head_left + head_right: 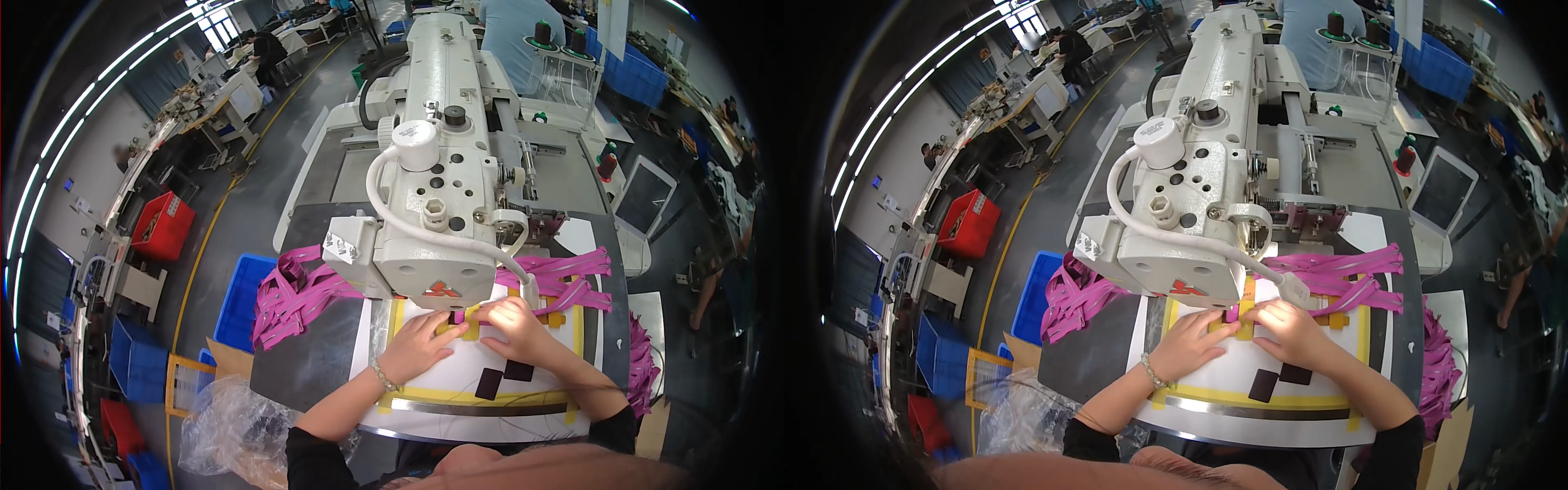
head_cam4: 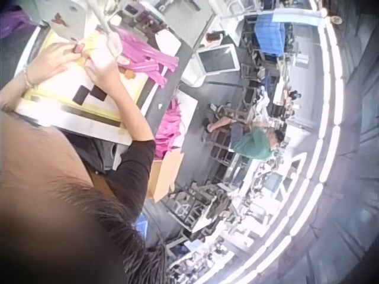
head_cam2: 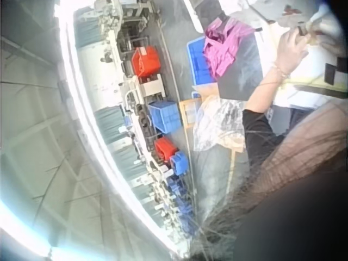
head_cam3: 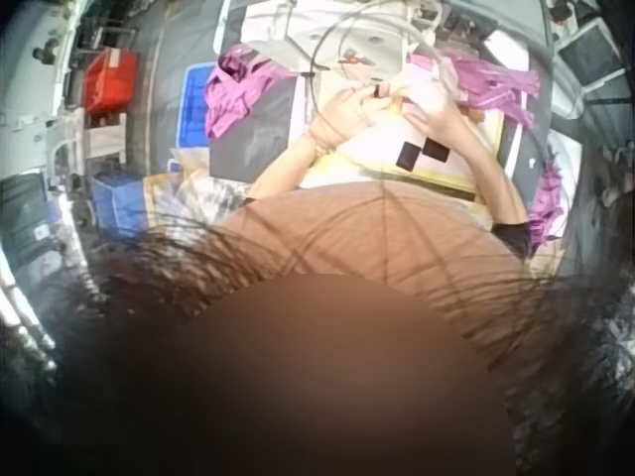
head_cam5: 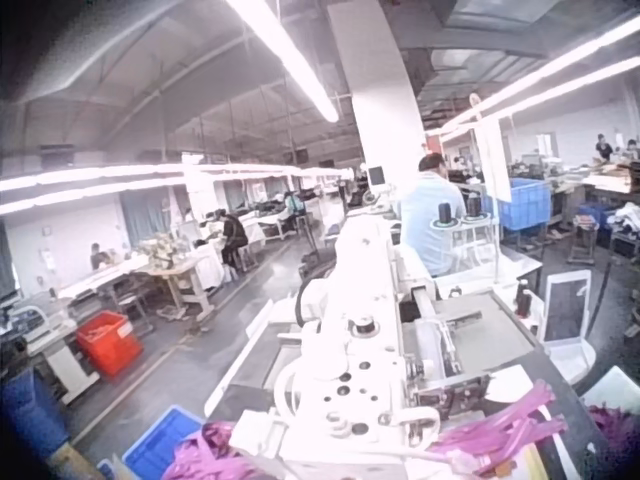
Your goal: Sewing small leather or fabric tabs onto zippers using an industrial sewing machine.
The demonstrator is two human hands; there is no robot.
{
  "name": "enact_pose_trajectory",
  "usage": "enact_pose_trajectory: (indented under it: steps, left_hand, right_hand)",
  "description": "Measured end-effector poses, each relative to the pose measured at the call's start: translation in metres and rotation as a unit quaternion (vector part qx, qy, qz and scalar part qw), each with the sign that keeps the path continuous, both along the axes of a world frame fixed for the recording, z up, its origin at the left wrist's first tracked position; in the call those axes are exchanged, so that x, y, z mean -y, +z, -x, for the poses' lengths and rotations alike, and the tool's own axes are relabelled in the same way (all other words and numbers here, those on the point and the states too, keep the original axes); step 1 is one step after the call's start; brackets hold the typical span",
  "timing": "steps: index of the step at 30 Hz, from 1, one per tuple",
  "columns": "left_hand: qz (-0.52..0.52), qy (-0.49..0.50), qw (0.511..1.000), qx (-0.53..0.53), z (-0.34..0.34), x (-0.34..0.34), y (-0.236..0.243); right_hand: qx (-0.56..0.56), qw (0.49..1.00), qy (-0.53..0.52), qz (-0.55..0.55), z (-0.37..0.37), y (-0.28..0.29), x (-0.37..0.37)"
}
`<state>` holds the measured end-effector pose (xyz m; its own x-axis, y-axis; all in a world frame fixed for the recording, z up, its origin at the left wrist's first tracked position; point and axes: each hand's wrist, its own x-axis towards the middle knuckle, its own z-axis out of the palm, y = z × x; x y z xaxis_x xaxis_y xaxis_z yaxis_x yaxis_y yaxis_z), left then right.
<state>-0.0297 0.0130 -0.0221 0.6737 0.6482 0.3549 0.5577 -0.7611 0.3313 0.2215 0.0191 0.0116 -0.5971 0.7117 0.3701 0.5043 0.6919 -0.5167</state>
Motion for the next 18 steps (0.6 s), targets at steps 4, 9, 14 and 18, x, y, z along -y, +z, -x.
enact_pose_trajectory:
  steps: [4,9,14,18]
  left_hand:
    - [0.019,0.008,0.999,-0.045,-0.002,0.007,0.004]
    - [0.026,0.013,0.998,-0.055,-0.006,0.006,0.003]
    - [0.034,0.018,0.998,-0.051,-0.004,0.007,0.002]
    - [0.031,0.036,0.998,-0.047,-0.008,0.014,0.006]
  right_hand:
    - [0.102,0.992,0.018,-0.075,-0.014,-0.009,0.000]
    - [0.134,0.984,0.025,-0.113,-0.029,-0.028,-0.004]
    - [0.151,0.977,0.025,-0.149,-0.027,-0.033,-0.004]
    - [0.200,0.961,0.017,-0.188,-0.020,-0.023,0.000]
